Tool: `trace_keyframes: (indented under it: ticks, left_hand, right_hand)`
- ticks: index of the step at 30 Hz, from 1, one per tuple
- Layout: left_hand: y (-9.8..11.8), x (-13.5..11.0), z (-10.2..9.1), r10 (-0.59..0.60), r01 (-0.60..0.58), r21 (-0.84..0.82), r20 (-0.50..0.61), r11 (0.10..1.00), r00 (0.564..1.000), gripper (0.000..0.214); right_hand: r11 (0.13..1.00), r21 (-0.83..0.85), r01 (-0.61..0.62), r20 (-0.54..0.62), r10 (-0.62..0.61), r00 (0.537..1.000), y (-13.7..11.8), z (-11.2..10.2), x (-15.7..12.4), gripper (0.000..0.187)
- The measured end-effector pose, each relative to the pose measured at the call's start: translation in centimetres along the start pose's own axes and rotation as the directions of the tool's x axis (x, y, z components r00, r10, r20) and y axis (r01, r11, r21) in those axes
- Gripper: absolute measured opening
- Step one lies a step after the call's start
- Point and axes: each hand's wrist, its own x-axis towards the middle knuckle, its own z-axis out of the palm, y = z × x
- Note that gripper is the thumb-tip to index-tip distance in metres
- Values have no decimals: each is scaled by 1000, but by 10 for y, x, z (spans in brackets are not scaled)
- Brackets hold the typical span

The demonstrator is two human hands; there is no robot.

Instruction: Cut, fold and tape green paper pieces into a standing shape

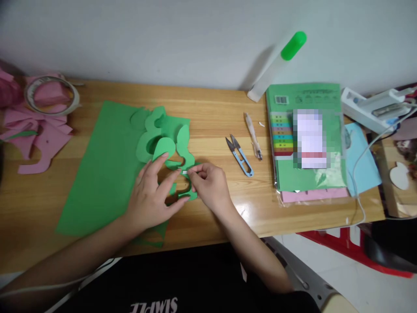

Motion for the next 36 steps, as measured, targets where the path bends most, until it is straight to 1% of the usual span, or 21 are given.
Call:
trace_keyframes:
  ticks: [3, 7, 10, 13, 16, 18, 20, 22, 23, 24, 25, 26, 27, 28, 29, 30, 31, 32, 33, 36]
  left_hand:
    - [1, -1, 1, -3, 3, 8, -8, 1000, 1000, 49]
    - [1, -1, 2, -12, 12, 1, -11, 1000, 1000, 49]
    - [0, -1, 1, 9, -9, -16, -8, 1000, 1000, 47]
    - [0, 1, -1, 38, -38, -10, -1, 999, 999, 44]
    - [0, 3, -3, 55, -55, 12, 29, 998, 998, 43]
    - [0, 3, -3, 54, -55, 20, 43, 998, 998, 42]
    - [0, 3, -3, 46, -47, 14, 37, 999, 998, 42]
    - [0, 2, -2, 41, -41, -2, 17, 999, 999, 41]
    - [0, 1, -1, 39, -39, -6, 6, 999, 999, 41]
    - [0, 1, -1, 38, -38, -5, -1, 999, 999, 41]
    - [0, 0, -1, 36, -36, 1, -6, 999, 999, 43]
    - [0, 0, 0, 33, -33, 10, -8, 999, 999, 44]
    - [0, 0, 0, 28, -28, 20, -9, 999, 1000, 47]
    - [0, 0, -1, 24, -23, 27, -8, 999, 1000, 49]
    - [0, 0, -1, 19, -19, 32, -6, 999, 1000, 50]
    - [0, 0, -1, 16, -16, 34, -4, 999, 1000, 51]
    - [0, 0, -1, 14, -14, 36, -4, 999, 1000, 51]
    - [1, 0, -1, 11, -11, 37, -4, 999, 1000, 50]
    - [1, 0, -1, 9, -8, 38, -3, 999, 1000, 50]
    - [2, 1, -1, 7, -7, 37, -7, 999, 1000, 50]
  right_hand:
    - [999, -45, 4, -28, -5, 1000, 3, 1, 1, 23]
    - [987, -148, 63, -103, -79, 992, 9, 3, 0, 22]
    - [970, -223, 95, -133, -127, 983, 11, 5, 0, 19]
    - [948, -293, 121, -139, -168, 976, 11, 4, 1, 20]
    - [928, -356, 109, -169, -179, 969, 9, 0, 4, 23]
    - [935, -346, 78, -201, -155, 967, 9, -5, 7, 28]
    - [953, -293, 79, -199, -141, 970, 12, -11, 8, 33]
    - [960, -246, 137, -168, -182, 969, 15, -16, 7, 31]
    - [951, -246, 190, -164, -234, 958, 17, -19, 6, 30]
    - [928, -268, 258, -164, -308, 937, 17, -20, 4, 27]
    - [886, -316, 338, -147, -398, 905, 17, -22, 3, 24]
    - [818, -386, 425, -99, -495, 863, 15, -24, 2, 20]
    - [722, -464, 513, -11, -584, 812, 13, -25, 2, 17]
    - [607, -530, 592, 108, -644, 757, 9, -26, 3, 15]
    - [489, -575, 655, 237, -667, 706, 5, -28, 5, 15]
    - [389, -597, 702, 354, -657, 665, 1, -29, 8, 16]
    - [317, -598, 736, 448, -629, 635, -2, -31, 11, 17]
    - [274, -586, 762, 515, -600, 612, -5, -33, 15, 18]
    - [251, -566, 785, 562, -578, 591, -8, -35, 18, 19]
    - [240, -490, 838, 629, -568, 530, -10, -39, 26, 18]
